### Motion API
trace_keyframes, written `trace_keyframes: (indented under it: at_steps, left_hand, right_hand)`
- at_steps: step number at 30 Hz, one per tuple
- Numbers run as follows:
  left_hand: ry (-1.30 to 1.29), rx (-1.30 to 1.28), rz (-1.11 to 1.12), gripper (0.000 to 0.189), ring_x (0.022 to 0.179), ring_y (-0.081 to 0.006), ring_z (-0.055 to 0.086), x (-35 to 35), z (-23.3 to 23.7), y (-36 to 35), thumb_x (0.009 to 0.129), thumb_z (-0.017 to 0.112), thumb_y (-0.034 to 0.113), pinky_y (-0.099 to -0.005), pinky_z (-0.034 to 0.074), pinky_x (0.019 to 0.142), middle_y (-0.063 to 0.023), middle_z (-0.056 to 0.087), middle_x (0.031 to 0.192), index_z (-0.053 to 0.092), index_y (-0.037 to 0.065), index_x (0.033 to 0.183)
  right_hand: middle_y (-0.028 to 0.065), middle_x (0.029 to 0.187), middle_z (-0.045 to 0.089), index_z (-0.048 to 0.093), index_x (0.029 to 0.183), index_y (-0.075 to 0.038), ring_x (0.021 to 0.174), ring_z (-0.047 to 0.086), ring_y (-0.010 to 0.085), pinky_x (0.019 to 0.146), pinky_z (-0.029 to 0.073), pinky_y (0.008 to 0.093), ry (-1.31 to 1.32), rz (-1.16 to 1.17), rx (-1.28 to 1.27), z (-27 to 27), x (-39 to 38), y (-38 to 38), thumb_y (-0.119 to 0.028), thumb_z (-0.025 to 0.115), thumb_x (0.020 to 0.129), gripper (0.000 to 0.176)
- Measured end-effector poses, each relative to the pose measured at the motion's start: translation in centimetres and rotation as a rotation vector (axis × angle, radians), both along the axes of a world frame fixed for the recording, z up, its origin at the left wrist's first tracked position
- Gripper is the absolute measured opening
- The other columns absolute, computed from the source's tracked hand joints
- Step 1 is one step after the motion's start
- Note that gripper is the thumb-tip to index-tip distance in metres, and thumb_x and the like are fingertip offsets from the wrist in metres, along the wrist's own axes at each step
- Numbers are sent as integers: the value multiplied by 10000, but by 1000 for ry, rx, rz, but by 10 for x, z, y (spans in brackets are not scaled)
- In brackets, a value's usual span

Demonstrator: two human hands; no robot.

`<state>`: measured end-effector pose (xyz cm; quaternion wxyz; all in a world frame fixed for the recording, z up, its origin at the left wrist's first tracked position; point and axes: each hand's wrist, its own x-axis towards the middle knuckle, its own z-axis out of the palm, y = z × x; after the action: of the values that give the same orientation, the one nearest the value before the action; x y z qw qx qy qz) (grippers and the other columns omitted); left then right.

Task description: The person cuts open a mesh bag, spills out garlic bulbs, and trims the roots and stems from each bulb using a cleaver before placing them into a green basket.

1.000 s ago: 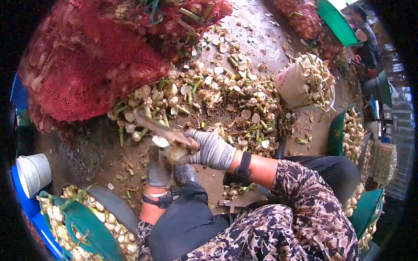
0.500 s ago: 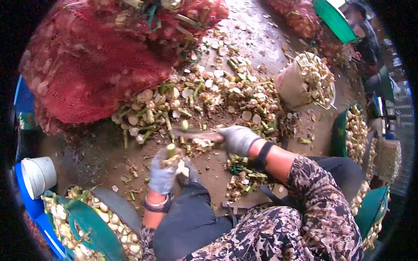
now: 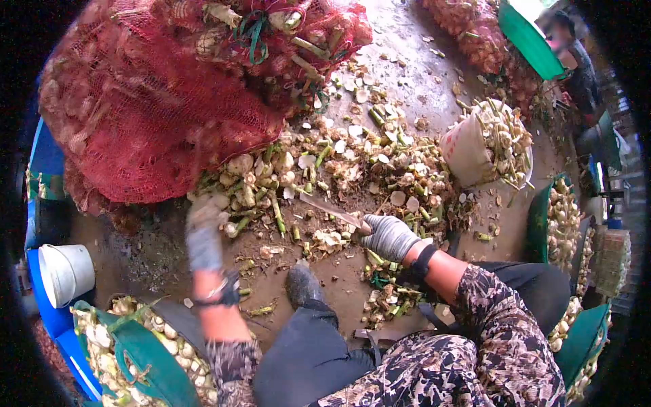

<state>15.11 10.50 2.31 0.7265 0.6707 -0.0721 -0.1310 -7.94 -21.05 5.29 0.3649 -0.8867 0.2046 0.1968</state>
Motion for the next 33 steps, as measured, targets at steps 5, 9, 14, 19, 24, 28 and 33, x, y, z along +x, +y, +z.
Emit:
trace_keyframes:
  at_steps: [5,9,14,19,24,28,33]
  left_hand:
    - [-195,1285,-127,625,1102,-405,600,19,-36,-88,822,693,353,-446,482,930,-235,622,1203,480,35,1315]
    - [-70,671,-139,476,960,-288,657,8,-80,-55,897,621,218,-373,514,845,-156,664,1109,482,52,1322]
    - [148,294,-330,471,1051,-216,590,-90,-29,-35,952,594,230,-334,488,903,-124,618,1196,448,13,1343]
    - [-85,223,-557,549,1147,-232,556,-126,23,-62,897,649,202,-351,451,993,-122,554,1292,426,42,1373]
    - [200,92,-577,732,1095,-227,585,-123,29,-53,786,778,442,-354,482,954,-84,582,1236,473,53,1326]
    - [-29,298,-646,632,1099,-244,601,-123,33,-48,801,767,378,-354,483,960,-94,606,1225,531,69,1299]
    - [-23,126,-584,578,1114,-241,594,-137,3,-42,829,729,309,-354,478,969,-101,599,1228,518,64,1309]
  right_hand:
    - [195,844,671,648,998,-85,820,655,387,735,515,439,49,-12,5,-1,2,0,-215,646,796,240]
    - [166,829,675,643,1009,-76,768,660,316,738,513,400,8,-107,86,3,13,4,-340,703,829,325]
    - [-10,811,601,613,1003,-76,700,481,80,640,428,266,-204,-368,536,-4,40,20,-448,620,934,378]
    - [-48,871,601,639,1131,-82,745,487,53,629,410,227,-314,-365,854,12,56,48,-466,621,935,432]
    - [27,952,677,642,1127,-65,876,582,96,814,496,299,-313,-228,724,39,38,58,-375,766,836,443]
    - [142,872,667,626,1075,-106,776,657,215,732,515,352,-330,-94,338,53,14,38,-329,747,830,352]
    - [118,753,621,585,968,-149,736,658,355,617,503,450,-304,429,-84,91,-1,44,-207,683,766,232]
